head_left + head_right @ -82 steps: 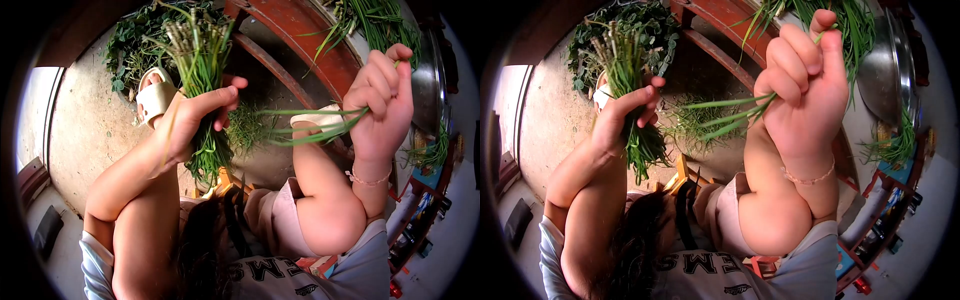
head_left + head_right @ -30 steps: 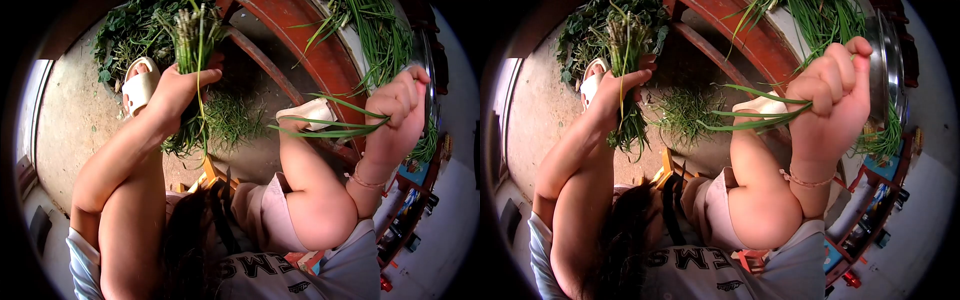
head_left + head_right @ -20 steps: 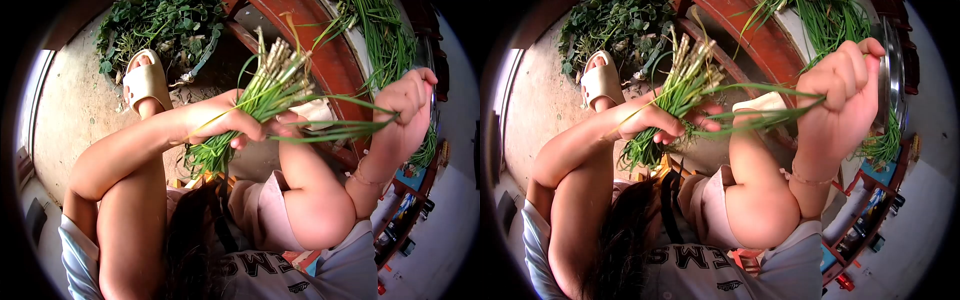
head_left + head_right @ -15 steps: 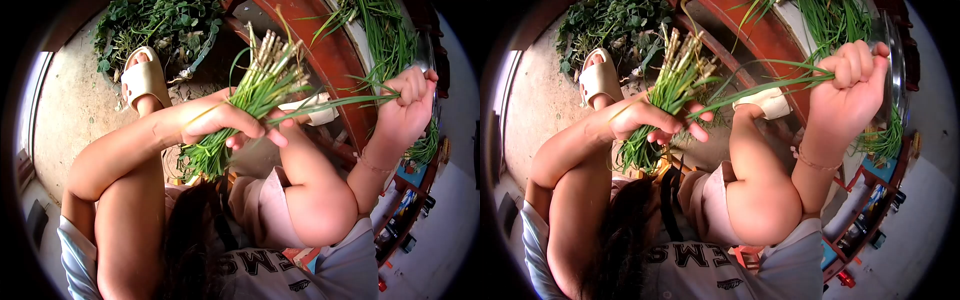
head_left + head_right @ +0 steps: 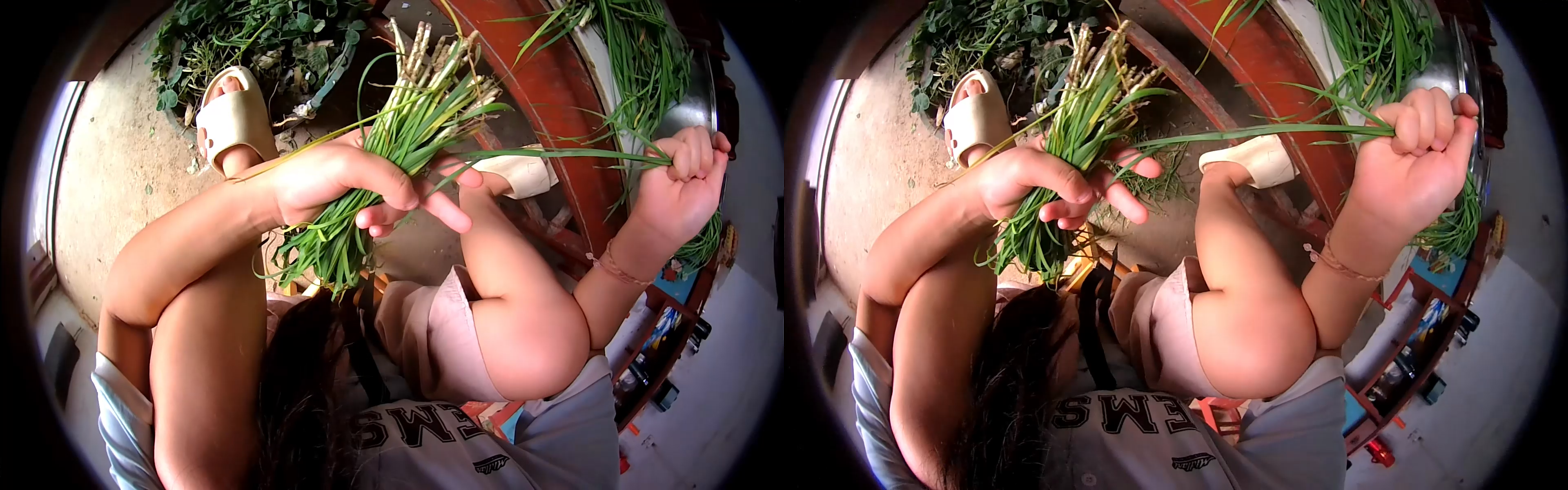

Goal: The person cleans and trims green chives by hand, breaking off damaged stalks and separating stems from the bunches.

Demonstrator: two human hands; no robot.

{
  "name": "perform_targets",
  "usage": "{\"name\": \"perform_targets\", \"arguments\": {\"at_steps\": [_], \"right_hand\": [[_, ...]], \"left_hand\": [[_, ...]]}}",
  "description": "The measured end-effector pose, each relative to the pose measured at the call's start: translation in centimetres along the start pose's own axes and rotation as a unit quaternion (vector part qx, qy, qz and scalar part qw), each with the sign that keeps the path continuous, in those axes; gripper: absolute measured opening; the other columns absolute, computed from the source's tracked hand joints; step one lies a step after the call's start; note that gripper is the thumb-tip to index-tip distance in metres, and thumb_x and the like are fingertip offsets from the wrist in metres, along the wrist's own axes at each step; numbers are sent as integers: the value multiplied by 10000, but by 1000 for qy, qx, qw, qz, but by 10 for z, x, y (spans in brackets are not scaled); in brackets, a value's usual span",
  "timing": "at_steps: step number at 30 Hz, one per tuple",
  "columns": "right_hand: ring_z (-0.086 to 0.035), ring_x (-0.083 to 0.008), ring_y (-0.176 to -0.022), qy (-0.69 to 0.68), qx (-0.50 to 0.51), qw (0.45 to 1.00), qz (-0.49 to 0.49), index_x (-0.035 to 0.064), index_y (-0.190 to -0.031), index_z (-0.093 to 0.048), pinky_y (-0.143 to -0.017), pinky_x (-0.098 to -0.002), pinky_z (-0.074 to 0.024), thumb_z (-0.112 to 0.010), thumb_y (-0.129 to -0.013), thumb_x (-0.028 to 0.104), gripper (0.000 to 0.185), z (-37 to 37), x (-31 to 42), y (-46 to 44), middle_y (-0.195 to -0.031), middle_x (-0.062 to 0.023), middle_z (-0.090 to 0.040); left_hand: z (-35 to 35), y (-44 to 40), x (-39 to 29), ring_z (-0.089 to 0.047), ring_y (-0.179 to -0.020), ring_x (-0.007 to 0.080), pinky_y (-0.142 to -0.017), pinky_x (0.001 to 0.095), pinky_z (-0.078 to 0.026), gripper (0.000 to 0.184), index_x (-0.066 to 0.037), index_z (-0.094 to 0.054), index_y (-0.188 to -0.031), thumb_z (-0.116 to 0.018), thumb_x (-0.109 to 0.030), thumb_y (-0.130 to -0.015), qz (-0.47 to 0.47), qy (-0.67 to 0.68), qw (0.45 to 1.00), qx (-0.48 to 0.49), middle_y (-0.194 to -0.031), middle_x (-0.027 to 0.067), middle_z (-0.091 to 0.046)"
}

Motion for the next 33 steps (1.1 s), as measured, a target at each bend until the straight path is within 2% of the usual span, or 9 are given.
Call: {"name": "perform_targets", "arguments": {"at_steps": [7, 10, 16, 22, 24, 26, 28, 30, 33], "right_hand": [[-161, -53, -429, 62, -6, 998, 33, 22, -851, -445, -354, -196, -130, -362, -886, 148, 154, -6, -3, 8, -552, 30, -253], [-165, -42, -413, 164, 14, 985, 56, 5, -922, -457, -353, -192, -135, -363, -883, 134, 164, -18, -12, 13, -577, 25, -296], [-185, -25, -417, 464, -150, 833, 262, -16, -1043, -418, -369, -175, -141, -361, -871, 106, 219, -41, -7, 19, -605, -2, -359], [-199, -31, -392, 514, -132, 798, 286, -55, -1037, -409, -359, -167, -157, -392, -852, 90, 235, -55, -14, 17, -599, -34, -423], [-223, -32, -389, 602, -107, 618, 495, -56, -1010, -422, -360, -168, -169, -409, -847, 90, 219, -69, 2, 25, -587, -35, -436], [-209, -31, -412, 572, -143, 608, 532, -60, -982, -450, -364, -162, -160, -432, -817, 35, 192, -74, 5, 31, -573, -35, -402], [-248, -22, -427, 551, -120, 721, 403, -61, -982, -450, -370, -150, -168, -447, -805, 32, 200, -70, -4, 27, -563, -22, -396], [-278, -9, -451, 657, -68, 713, 236, -49, -957, -478, -370, -143, -173, -436, -810, 47, 181, -60, -26, 22, -570, 27, -389], [-393, 13, -531, 586, 17, 807, -74, 6, -893, -536, -455, -121, -285, -523, -772, 15, 123, -57, -67, 21, -653, 39, -509]], "left_hand": [[1, 7, -9, -420, -460, 36, -447, 146, -359, 646, 37, -335, -1209, -634, -143, -666, -40, -60, 997, -11, -1045, 155, -536], [1, 9, -10, -422, -470, 54, -478, 186, -380, 493, 17, -393, -1152, -576, -242, -775, -113, -25, 992, -44, -913, 103, -556], [3, 12, -13, -456, -561, 115, -587, 262, -410, 313, -26, -465, -1023, -520, -257, -819, -135, 26, 986, -99, -673, 20, -448], [-8, 13, -20, -511, -616, 123, -604, 253, -419, 289, 10, -462, -1032, -494, -183, -819, -143, 5, 987, -80, -699, 42, -516], [-9, 14, -23, -523, -630, 100, -580, 208, -415, 261, 9, -482, -1033, -492, -142, -820, -153, 10, 986, -64, -727, 35, -539], [-8, 15, -22, -514, -587, 80, -559, 197, -414, 243, 3, -508, -1006, -528, -116, -795, -151, -79, 977, -126, -733, 19, -542], [-10, 16, -19, -498, -550, 65, -525, 191, -411, 213, -7, -531, -951, -570, -113, -770, -143, -60, 976, -151, -736, 3, -542], [-15, 15, -18, -488, -562, 99, -527, 217, -409, 225, 17, -455, -962, -545, -71, -776, -146, -77, 974, -152, -662, 35, -488], [-22, 19, -21, -483, -533, 84, -495, 206, -409, 172, 3, -492, -892, -551, -68, -747, -141, -77, 981, -105, -666, 28, -503]]}}
Point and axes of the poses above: each hand's wrist, its own y-axis away from the middle knuckle, its own z-axis out of the back of the hand, x = y × z, the point moved 4 cm from there along -y, towards the middle knuckle
